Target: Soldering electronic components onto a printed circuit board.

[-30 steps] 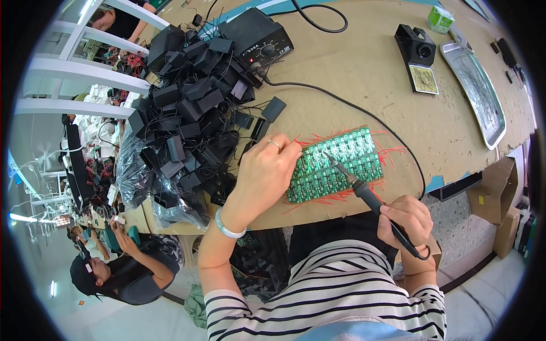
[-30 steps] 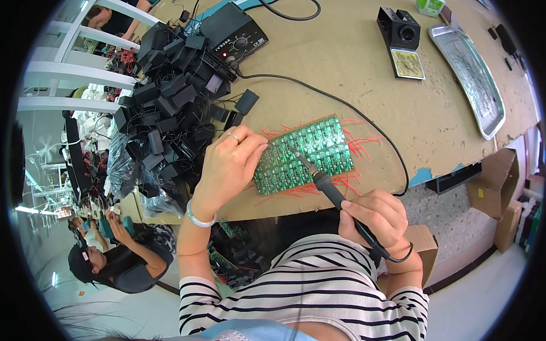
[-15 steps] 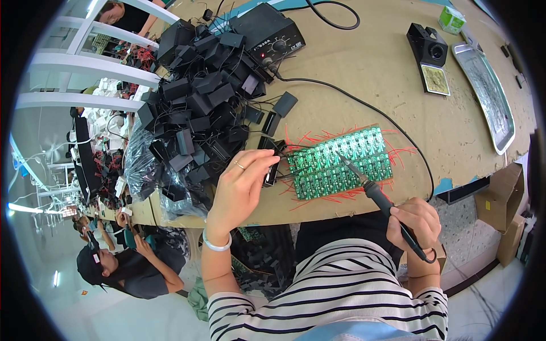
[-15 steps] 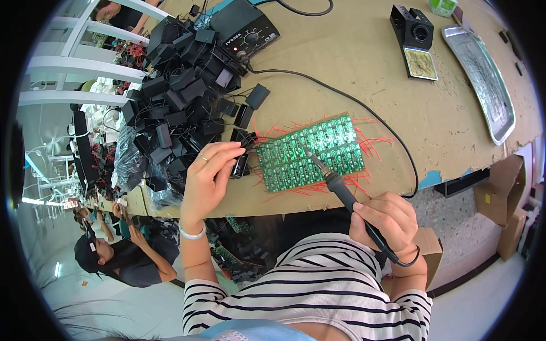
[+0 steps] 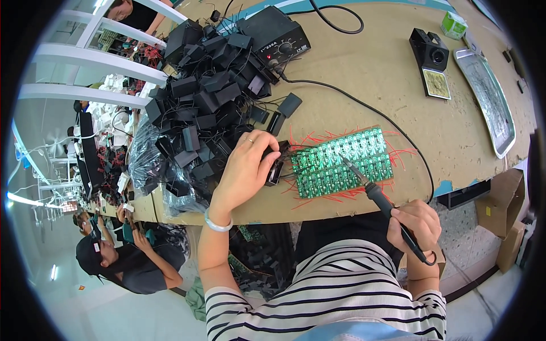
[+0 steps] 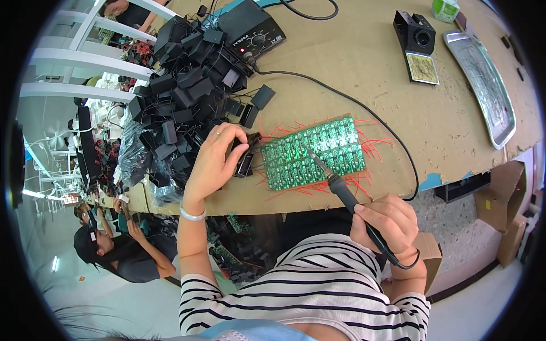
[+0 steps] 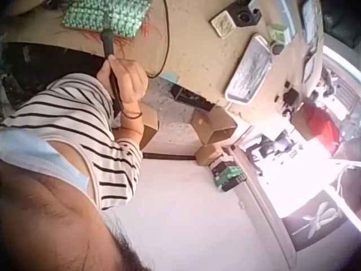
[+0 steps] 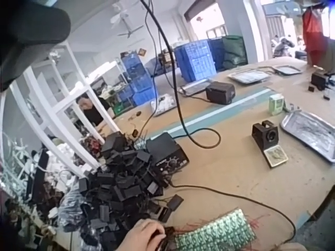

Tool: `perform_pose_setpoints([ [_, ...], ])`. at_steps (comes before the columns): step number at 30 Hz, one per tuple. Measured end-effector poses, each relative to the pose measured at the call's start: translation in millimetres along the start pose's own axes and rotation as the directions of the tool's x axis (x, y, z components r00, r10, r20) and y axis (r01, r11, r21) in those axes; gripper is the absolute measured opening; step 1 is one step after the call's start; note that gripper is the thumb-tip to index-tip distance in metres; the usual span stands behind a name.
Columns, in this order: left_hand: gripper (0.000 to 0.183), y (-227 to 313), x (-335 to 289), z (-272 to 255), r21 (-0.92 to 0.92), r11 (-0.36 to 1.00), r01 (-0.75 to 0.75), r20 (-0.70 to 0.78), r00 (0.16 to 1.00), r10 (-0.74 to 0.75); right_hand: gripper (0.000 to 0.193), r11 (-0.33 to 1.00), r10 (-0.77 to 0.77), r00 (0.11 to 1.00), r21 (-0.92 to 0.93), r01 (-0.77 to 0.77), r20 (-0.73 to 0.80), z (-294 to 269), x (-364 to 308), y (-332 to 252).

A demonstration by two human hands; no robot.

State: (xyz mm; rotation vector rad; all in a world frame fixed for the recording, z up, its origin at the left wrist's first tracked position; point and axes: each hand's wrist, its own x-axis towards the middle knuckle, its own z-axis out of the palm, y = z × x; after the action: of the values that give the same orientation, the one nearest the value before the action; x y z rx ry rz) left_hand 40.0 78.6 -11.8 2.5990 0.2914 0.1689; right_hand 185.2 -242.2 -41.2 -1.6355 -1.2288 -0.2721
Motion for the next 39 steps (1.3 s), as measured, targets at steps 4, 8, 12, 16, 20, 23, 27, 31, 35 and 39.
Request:
perform_pose_setpoints([
  [4,0.013,4,4,-5,-0.054,0.991,0.121,-0.029,0.992,-0.122,0.025,1.000,0.009,1.000,-0.002,-0.009,0.000,-2,-1,-1],
  [8,0.017,9,3,-8,0.063,0.998,-0.004,-0.133,0.991,0.013,0.025,1.000,0.015,1.000,-0.003,-0.015,-0.020,-5,-1,-1],
  [12,0.022,12,-17,-9,-0.017,0.999,-0.028,-0.011,1.000,0.027,0.019,1.000,0.028,1.000,-0.005,-0.028,-0.002,-9,-3,-2],
  [16,0.021,5,-20,-4,-0.098,0.994,-0.037,-0.082,0.996,0.029,0.013,0.999,0.040,0.999,0.001,-0.040,0.004,-9,-4,-2],
  [20,0.021,1,-16,1,-0.159,0.984,-0.084,-0.124,0.990,0.065,0.021,1.000,0.006,1.000,0.005,-0.006,-0.019,-8,-4,0],
  [23,0.017,-17,-20,5,-0.231,0.968,-0.103,-0.124,0.989,0.076,0.021,1.000,-0.008,1.000,0.011,0.008,-0.019,-10,-3,-2],
  [27,0.011,-14,-10,11,-0.702,0.712,0.017,-0.304,0.897,-0.321,0.014,0.999,0.036,0.999,-0.001,-0.036,-0.003,-12,-5,-6],
  [31,0.012,15,6,12,-0.751,0.648,-0.127,-0.363,0.899,-0.244,0.014,0.999,0.048,0.999,0.007,-0.048,-0.008,-12,-5,-7],
  [35,0.013,31,3,4,-0.410,0.910,-0.055,-0.341,0.935,-0.098,0.014,0.999,0.048,0.999,-0.012,-0.048,-0.012,-13,-4,-9],
  [39,0.027,40,5,12,0.004,0.988,-0.153,-0.147,0.977,0.152,0.019,0.999,0.043,0.999,-0.001,-0.043,0.002,-11,-4,-6],
])
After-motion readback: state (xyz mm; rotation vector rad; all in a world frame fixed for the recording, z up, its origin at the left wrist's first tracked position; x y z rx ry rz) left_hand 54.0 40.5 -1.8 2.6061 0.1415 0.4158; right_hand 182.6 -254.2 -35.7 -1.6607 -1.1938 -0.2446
